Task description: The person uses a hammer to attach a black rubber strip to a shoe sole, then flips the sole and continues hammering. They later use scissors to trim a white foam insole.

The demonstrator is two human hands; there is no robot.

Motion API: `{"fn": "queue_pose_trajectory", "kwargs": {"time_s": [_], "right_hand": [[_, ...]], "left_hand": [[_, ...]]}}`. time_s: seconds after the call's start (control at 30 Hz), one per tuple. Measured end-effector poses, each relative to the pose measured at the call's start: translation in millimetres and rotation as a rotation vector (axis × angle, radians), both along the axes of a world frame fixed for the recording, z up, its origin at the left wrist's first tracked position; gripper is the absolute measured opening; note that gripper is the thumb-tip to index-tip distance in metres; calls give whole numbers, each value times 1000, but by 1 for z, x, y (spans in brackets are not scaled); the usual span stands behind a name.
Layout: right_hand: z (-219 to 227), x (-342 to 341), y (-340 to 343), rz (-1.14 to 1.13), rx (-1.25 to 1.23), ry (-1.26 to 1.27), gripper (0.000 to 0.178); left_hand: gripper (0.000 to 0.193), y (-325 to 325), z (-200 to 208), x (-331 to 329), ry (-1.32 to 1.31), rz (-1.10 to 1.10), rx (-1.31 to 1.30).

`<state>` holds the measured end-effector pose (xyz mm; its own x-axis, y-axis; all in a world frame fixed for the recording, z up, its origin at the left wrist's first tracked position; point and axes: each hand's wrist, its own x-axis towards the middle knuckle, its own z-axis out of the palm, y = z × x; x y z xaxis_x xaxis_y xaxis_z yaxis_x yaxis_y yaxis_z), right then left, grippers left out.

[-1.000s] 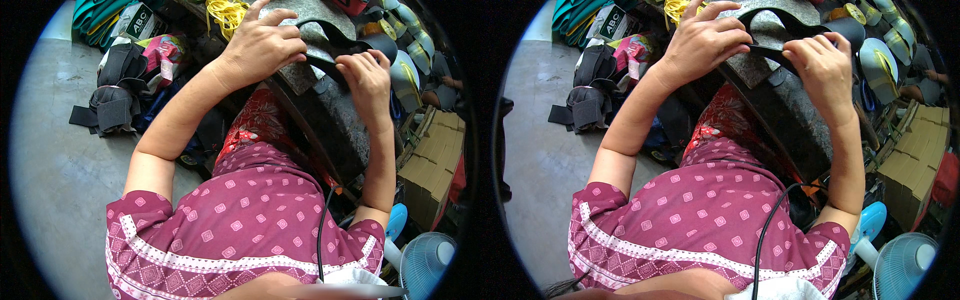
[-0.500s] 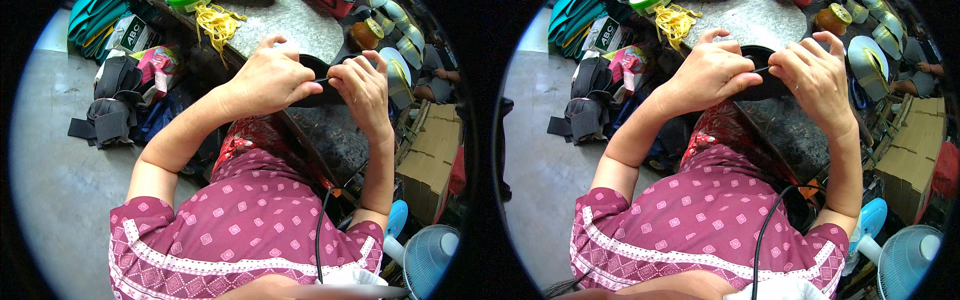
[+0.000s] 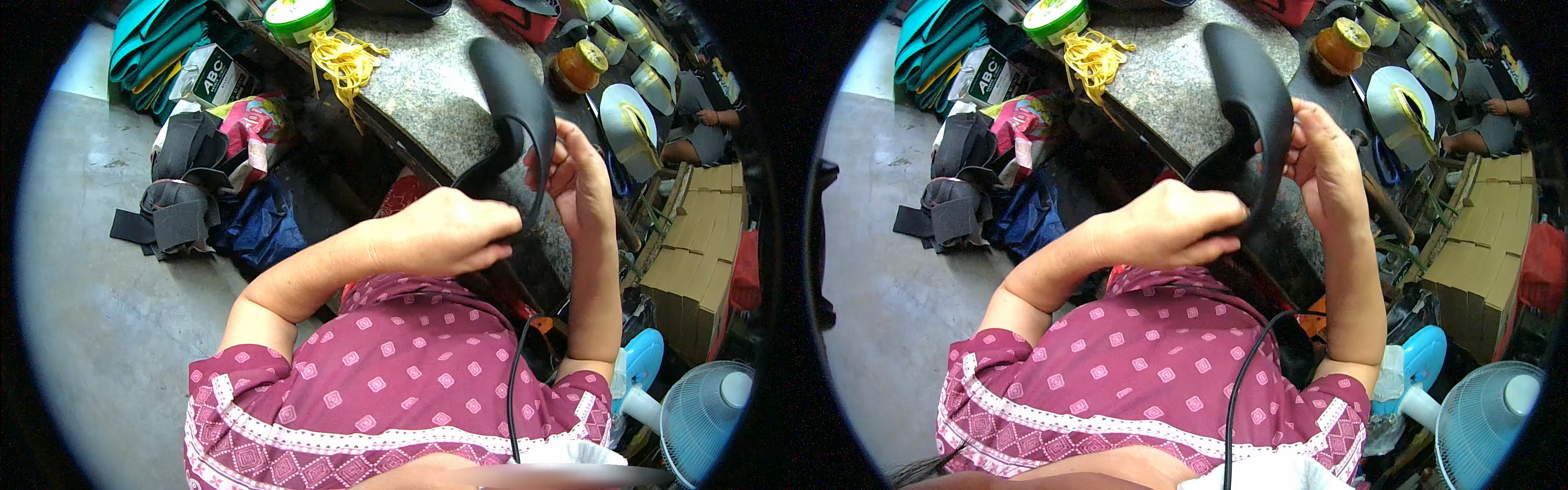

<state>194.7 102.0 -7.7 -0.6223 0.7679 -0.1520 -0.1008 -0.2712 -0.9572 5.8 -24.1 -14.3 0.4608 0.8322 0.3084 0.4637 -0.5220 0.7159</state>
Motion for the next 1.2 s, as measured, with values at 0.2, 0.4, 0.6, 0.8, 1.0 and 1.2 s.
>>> {"fn": "queue_pose_trajectory", "kwargs": {"time_s": [0.2, 0.4, 0.6, 0.8, 1.0, 1.2], "right_hand": [[17, -5, -5, -70, -45, 229, 19], [27, -17, -19, 103, -69, 528, 26], [16, -6, 3, -97, 22, 260, 18], [2, 3, 28, -238, 330, -26, 12], [73, 13, 85, -493, 1229, -182, 23], [42, -24, 95, -147, 1825, -377, 23]], "left_hand": [[32, 3, -8, -5, -177, -76, 168], [55, 37, -23, 1, -1016, 229, -503], [45, 42, -24, -17, -1312, 194, -955], [21, 54, -1, -42, -1164, 328, -407], [19, 96, 71, -99, -682, 376, 317], [23, 95, 54, -124, 183, 276, 705]]}}
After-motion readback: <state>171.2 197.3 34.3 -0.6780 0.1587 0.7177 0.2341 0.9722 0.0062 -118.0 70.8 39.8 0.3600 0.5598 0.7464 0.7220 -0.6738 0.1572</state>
